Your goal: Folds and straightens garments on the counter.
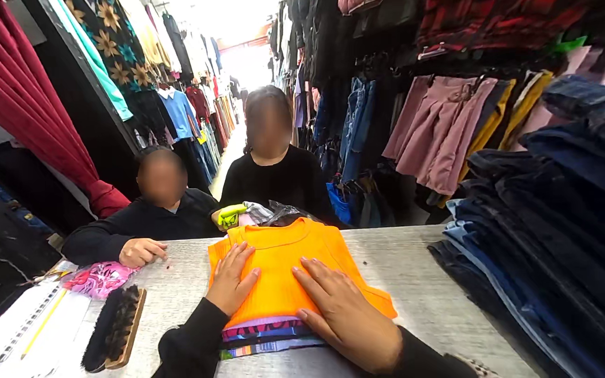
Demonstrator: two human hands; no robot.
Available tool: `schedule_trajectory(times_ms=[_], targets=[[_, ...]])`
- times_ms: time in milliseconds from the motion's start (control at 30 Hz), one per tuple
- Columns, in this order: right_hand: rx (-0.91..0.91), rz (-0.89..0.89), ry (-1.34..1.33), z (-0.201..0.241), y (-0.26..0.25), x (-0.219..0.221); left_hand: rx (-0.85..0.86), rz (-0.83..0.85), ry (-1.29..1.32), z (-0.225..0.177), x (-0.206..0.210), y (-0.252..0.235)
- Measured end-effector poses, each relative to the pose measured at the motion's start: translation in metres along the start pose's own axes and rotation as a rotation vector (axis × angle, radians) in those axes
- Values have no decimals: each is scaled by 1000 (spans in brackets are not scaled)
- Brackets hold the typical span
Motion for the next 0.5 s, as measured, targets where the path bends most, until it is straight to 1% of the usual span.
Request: schedule_trajectory(times_ms=[33,67,100,133,200,233,300,400,433,500], targets=[[-30,-60,4,2,15,-2,-3,12,-9,-1,1,0],[-38,-73,-11,4,30,-5,-8,22,-15,-2,1,0],[-15,-26,-54,6,46,-10,-14,31,-23,-3,1,-1],[25,30,-124,6,61,-16,-21,39,-31,-4,2,-2],[115,67,-288,5,88,-25,-23,51,-44,-6,3,-2],[156,59,-358,4,99,-29,-21,59,-47,-6,3,-2],[203,-5,-408,-1,114,-37,-26,78,-57,-7,2,-1],[174,-59,-366,2,105,-59,-54,115,-97,-17,-7,5],[136,-70,-333,4,95,-66,-27,86,-105,-25,-12,7],[29,-150,-235,1,69,-71,106,16,-97,-46,-18,13]])
Point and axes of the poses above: each hand's wrist, its own y-axis away from the middle knuckle, its own x-axis out of the palm, z = x × y, the point moved 7 cm from there along -y, towards the middle knuckle, and after that the axes turned 2 degrees about x, right-handed, at the moved point
